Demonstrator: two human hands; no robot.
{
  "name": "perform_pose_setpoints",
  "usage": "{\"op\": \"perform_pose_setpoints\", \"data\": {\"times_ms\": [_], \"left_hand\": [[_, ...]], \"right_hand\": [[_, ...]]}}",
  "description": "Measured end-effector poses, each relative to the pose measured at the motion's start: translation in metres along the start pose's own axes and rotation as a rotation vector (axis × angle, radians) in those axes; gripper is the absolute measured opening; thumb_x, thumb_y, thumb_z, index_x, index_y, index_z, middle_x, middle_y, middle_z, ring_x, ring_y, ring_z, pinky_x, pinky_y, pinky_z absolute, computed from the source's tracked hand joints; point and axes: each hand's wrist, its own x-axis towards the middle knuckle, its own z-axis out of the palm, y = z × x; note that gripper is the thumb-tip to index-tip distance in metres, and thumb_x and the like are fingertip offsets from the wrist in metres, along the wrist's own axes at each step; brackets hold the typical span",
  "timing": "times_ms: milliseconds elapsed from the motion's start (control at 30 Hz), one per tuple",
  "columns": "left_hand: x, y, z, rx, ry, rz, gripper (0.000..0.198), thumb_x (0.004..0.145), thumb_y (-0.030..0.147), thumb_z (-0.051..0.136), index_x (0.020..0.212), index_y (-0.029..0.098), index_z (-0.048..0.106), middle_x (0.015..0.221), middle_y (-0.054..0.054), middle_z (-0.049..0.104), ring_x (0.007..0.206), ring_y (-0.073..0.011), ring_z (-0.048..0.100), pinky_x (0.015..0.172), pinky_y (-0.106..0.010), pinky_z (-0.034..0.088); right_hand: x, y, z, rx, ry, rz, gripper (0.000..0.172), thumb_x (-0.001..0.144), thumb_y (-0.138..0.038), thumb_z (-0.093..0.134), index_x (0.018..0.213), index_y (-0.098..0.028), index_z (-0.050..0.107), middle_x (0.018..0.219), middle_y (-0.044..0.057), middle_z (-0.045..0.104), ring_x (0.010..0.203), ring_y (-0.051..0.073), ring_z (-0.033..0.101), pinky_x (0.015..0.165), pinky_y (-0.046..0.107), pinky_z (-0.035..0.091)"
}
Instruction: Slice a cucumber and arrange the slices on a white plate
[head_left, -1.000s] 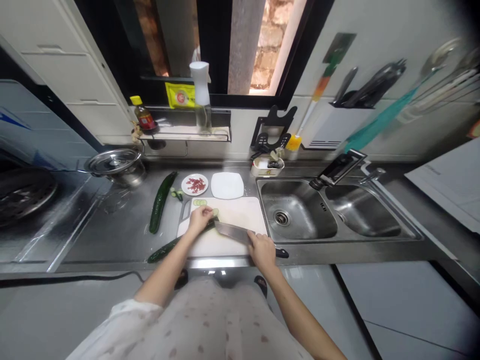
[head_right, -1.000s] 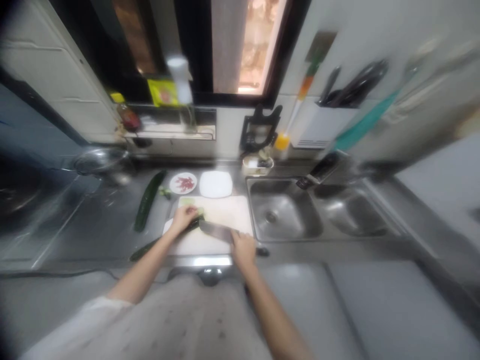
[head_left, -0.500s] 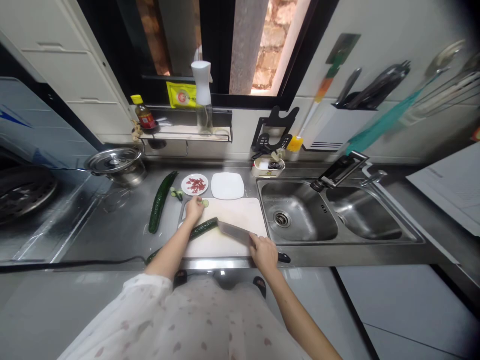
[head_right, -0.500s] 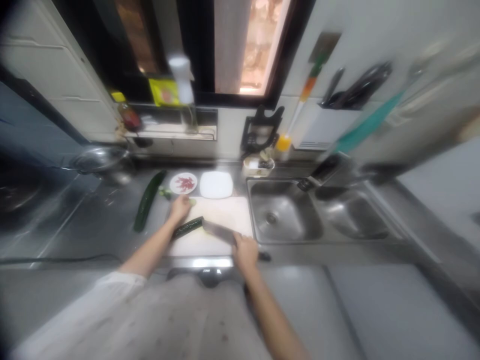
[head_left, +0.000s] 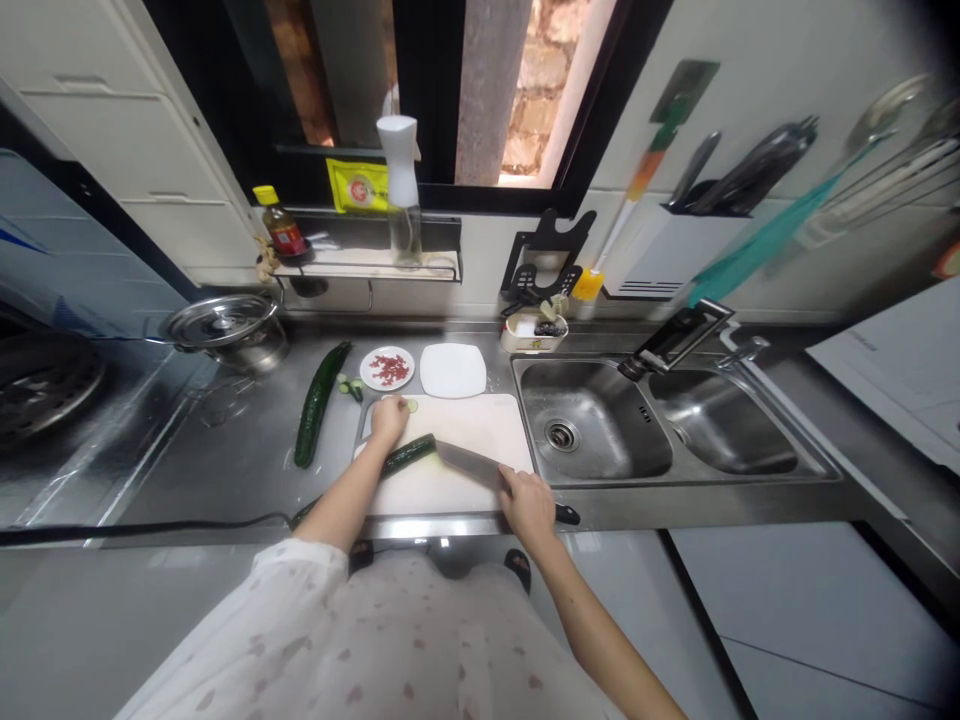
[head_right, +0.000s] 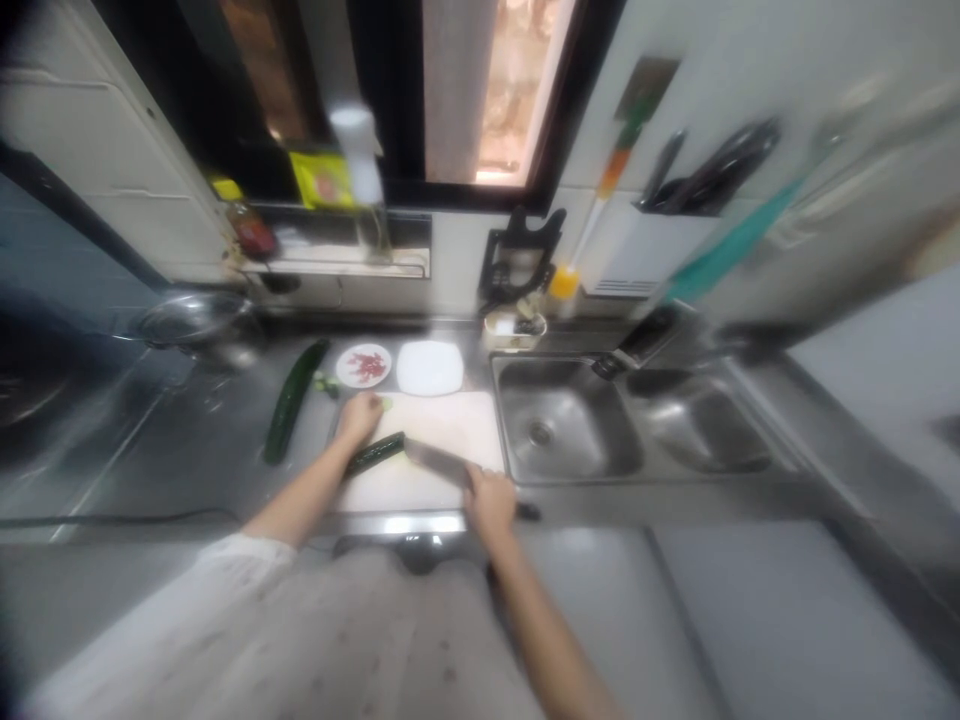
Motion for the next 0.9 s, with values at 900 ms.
{"op": "perform_pose_setpoints", "data": {"times_ms": [900], "left_hand": [[-0.071, -0.013, -0.002, -0.167, 0.043, 0.384, 0.022, 0.087, 0.032, 0.057, 0.098, 0.02, 0.07, 0.097, -0.007, 0.068, 0.096, -0.0216, 0.06, 0.09, -0.035, 0.045]], "right_hand": [[0.02, -0.018, -0.007, 0.345, -0.017, 0.065, 0.035, 0.097, -0.031, 0.035, 0.111, -0.021, 0.065, 0.098, 0.005, 0.072, 0.09, 0.017, 0.064, 0.071, 0.022, 0.039]]}}
